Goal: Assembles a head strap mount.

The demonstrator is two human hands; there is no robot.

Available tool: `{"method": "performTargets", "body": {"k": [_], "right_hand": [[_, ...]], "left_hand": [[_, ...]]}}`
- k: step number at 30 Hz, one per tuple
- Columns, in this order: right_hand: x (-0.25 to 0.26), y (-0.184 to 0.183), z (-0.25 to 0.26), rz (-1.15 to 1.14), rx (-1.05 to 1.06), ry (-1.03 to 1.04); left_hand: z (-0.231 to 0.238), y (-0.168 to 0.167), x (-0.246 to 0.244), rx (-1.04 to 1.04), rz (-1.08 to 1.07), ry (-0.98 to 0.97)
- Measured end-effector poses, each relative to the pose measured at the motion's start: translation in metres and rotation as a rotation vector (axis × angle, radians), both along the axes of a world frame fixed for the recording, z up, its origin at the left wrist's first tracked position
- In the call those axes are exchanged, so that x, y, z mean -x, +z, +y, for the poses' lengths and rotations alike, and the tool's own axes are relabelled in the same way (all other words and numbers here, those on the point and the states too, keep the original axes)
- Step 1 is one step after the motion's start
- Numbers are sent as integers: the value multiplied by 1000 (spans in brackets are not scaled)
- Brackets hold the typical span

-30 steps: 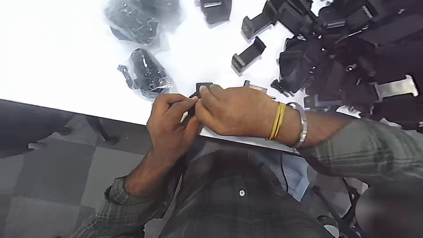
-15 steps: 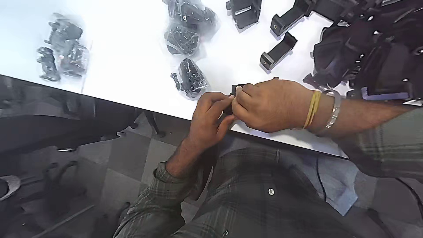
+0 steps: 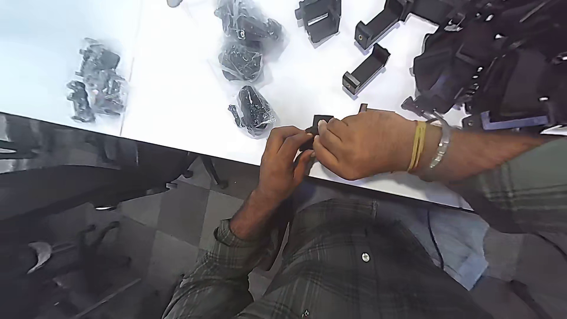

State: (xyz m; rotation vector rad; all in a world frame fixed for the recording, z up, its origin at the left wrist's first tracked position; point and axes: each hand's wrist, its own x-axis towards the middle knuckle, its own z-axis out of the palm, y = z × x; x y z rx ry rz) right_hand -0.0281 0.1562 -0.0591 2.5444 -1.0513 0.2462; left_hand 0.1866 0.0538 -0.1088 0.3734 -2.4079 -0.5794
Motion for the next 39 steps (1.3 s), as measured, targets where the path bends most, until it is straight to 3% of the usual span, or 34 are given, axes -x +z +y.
{"method": "performTargets", "body": {"k": [5,16,20,24,27,30,33,36,39], "right_hand": [[1,5,-5,-80,-140,-50],[-4,17,14,-120,-236,-231],[-5,18,9,-81,-195,-177],[0,5,-1,-95,-163,-151],[4,15,-3,-77,-243,-189],[9,27,-7,-219,-439,-318],[17,28,-10,-346,-485,-381],[19,33,-4,-594,-481,-418],[23,52,0,-968,-536,-437]], "left_hand": [[-2,3,5,-7,33,2],[4,2,9,-7,35,39],[7,3,6,-4,42,37],[47,-11,-24,123,120,82],[82,-33,-33,-50,91,-131],[97,-61,-33,-370,-178,-181],[102,-68,-16,-402,-617,-229],[103,-56,3,-283,-619,-325],[100,-53,20,-332,-586,-367]]}}
